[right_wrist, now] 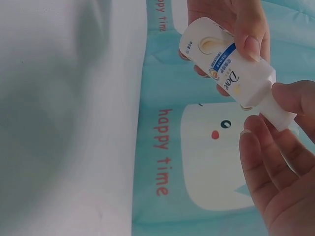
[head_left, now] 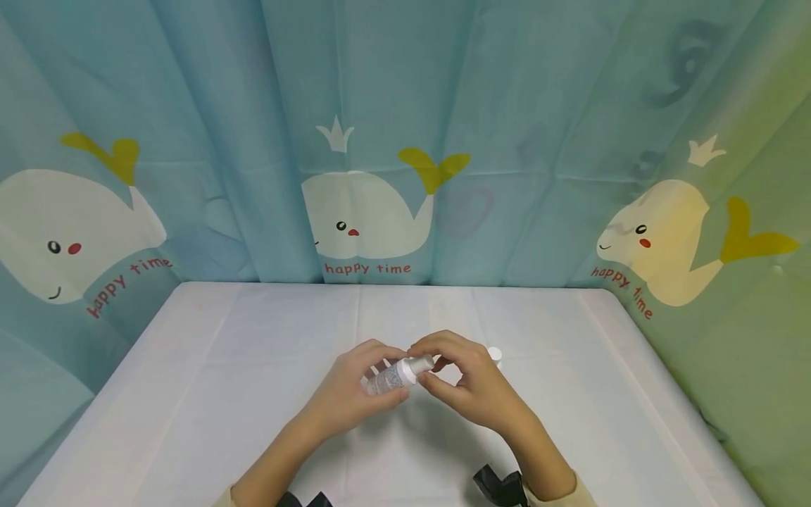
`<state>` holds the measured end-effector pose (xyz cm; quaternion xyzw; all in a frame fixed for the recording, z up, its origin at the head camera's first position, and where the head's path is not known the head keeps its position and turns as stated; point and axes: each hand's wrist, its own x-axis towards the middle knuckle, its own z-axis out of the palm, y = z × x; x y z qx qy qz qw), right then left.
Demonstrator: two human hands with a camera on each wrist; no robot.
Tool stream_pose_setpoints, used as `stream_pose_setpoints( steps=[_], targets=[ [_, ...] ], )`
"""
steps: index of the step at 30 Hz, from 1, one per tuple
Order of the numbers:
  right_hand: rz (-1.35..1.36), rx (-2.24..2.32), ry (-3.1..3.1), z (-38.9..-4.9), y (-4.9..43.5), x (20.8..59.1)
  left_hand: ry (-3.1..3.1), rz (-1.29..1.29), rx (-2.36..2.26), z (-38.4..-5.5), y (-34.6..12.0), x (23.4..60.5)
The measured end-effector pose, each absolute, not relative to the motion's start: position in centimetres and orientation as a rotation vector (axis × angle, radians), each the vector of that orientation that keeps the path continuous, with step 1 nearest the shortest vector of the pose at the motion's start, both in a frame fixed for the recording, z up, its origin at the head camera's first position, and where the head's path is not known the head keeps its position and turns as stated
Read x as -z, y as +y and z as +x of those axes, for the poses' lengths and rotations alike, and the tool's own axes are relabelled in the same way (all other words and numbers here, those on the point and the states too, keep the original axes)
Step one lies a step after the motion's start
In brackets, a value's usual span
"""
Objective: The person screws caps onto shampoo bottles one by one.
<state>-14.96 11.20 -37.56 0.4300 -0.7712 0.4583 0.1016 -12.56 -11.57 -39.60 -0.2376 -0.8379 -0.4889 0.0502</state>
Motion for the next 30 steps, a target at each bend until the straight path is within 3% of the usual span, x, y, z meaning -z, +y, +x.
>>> stream_pose_setpoints(
  steps=[30],
  targets=[
    [1.297,-1.36,-2.268,-15.07,11.35,37.64,-2.554,-0.741,1.436,-12.6,-11.48,39.78]
  ],
)
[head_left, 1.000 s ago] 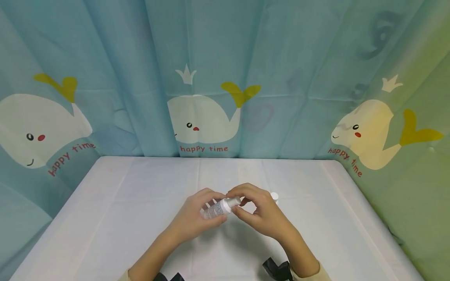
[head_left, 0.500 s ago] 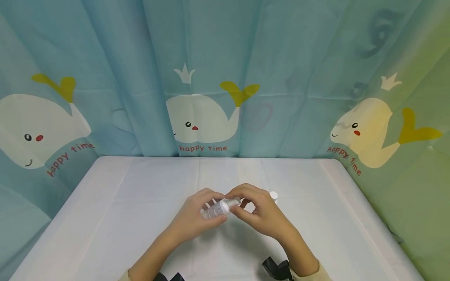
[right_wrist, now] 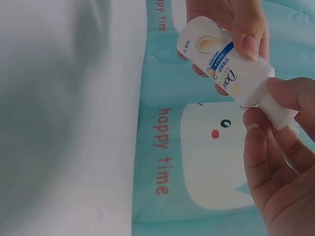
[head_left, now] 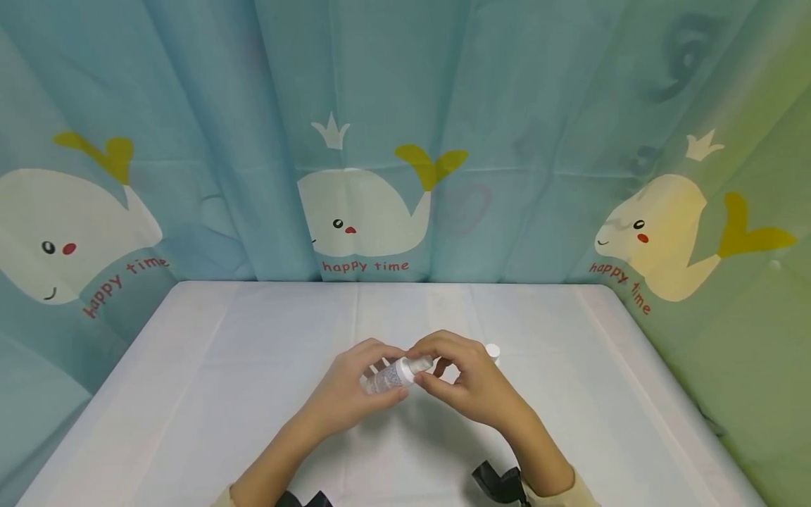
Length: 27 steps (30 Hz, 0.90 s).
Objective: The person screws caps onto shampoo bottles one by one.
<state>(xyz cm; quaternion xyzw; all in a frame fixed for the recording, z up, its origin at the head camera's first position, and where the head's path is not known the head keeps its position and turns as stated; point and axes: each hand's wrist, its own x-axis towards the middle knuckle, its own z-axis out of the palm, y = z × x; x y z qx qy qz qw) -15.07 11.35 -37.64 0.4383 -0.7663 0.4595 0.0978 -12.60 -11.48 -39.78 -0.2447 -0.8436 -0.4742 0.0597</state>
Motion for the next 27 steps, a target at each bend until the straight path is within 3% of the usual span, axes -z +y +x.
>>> stream_pose_setpoints(
  steps=[27],
  targets=[
    [1.282,-1.354,-2.278,-15.11,11.22,37.74,-2.544,-0.743,1.426,-12.73,-11.63,39.58]
  ],
)
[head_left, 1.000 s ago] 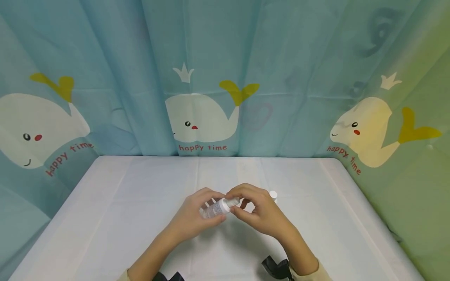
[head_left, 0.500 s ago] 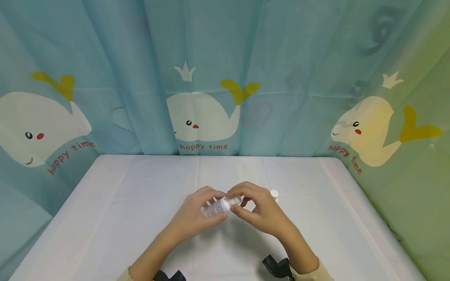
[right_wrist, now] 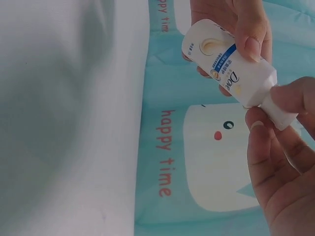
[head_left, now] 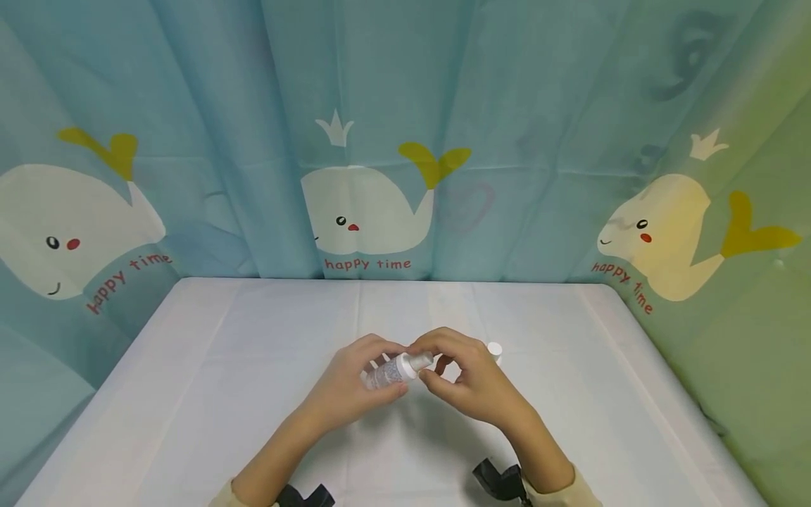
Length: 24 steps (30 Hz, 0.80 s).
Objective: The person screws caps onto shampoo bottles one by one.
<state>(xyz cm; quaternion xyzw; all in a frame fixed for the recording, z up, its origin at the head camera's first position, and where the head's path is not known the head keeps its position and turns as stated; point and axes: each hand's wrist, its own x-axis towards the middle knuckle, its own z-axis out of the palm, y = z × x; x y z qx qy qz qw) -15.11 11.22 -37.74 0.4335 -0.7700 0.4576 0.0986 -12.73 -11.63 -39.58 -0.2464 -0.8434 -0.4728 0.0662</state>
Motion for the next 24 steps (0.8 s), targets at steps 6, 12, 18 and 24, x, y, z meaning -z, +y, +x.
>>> stream_pose_setpoints(
  steps=[6,12,18,24],
  targets=[
    [1.282,-1.354,-2.272,-15.19,11.23,37.81,-2.549,-0.726,1.43,-12.71,-11.68,39.54],
    [1.274,-1.355,-2.265,-15.18,11.21,37.75,-2.554,-0.719,1.435,-12.64,-11.68,39.42],
    [1.276,-1.36,-2.253,-15.14,11.27,37.73,-2.562,-0.712,1.433,-12.65,-11.61,39.39],
    [1.272,-1.351,-2.262,-15.19,11.31,37.75,-2.552,-0.727,1.44,-12.7,-11.64,39.49]
  ],
)
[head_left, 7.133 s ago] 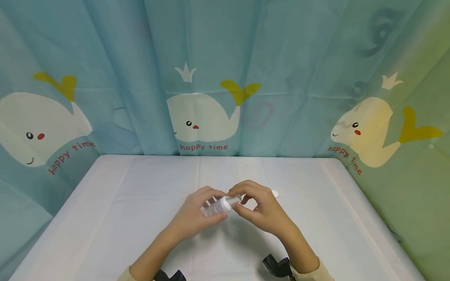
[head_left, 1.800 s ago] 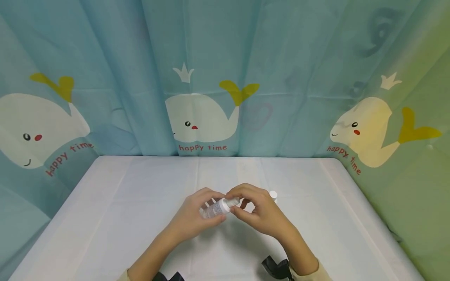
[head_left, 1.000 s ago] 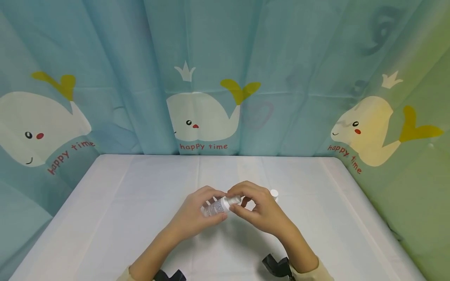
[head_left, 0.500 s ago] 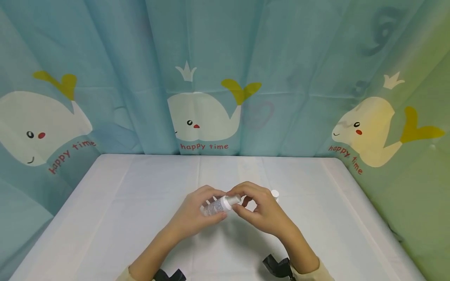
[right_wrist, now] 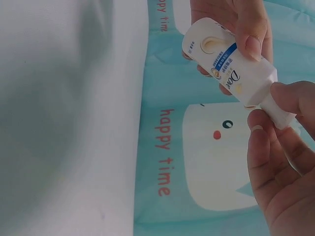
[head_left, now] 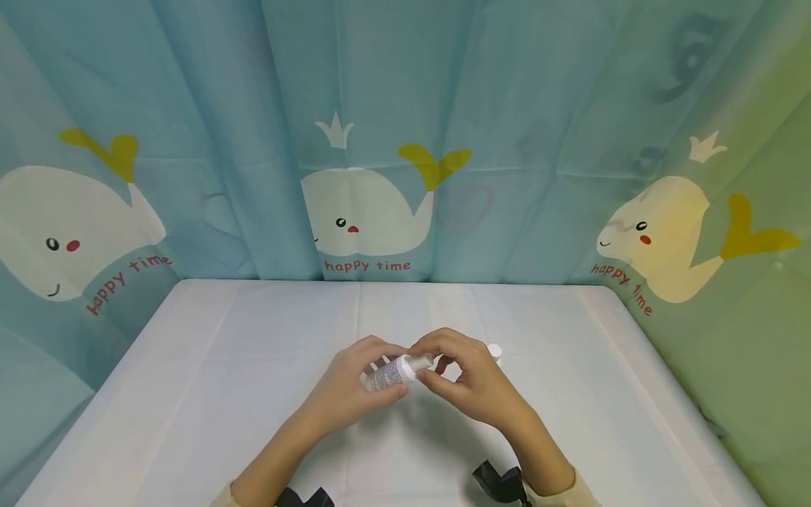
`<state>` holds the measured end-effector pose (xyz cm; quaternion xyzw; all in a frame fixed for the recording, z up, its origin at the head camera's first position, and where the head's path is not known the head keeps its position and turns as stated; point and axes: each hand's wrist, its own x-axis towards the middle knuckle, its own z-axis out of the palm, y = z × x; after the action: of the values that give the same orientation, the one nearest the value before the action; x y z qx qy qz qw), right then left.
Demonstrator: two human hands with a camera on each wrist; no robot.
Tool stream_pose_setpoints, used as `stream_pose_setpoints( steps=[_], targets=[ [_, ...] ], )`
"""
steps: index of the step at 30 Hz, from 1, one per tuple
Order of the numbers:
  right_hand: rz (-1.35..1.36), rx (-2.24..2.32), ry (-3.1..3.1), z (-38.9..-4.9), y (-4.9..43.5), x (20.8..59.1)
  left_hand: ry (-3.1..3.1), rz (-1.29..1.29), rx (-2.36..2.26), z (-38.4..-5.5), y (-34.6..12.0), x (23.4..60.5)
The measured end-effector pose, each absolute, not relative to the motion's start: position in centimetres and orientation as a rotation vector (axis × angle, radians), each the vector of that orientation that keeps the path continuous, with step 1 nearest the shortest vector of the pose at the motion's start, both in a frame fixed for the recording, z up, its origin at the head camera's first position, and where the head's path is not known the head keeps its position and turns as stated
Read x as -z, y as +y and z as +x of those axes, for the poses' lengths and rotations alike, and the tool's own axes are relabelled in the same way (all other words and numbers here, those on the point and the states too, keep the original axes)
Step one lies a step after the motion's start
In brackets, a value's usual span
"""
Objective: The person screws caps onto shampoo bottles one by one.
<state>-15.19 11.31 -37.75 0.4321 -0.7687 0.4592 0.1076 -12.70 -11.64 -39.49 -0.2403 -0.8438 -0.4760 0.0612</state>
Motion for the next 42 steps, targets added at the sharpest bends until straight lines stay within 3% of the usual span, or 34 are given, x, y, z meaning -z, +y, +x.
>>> stream_pose_setpoints(
  steps=[42],
  targets=[
    [1.28,-1.347,-2.296,-15.19,11.41,37.57,-2.546,-0.749,1.405,-12.52,-11.48,39.52]
  ],
)
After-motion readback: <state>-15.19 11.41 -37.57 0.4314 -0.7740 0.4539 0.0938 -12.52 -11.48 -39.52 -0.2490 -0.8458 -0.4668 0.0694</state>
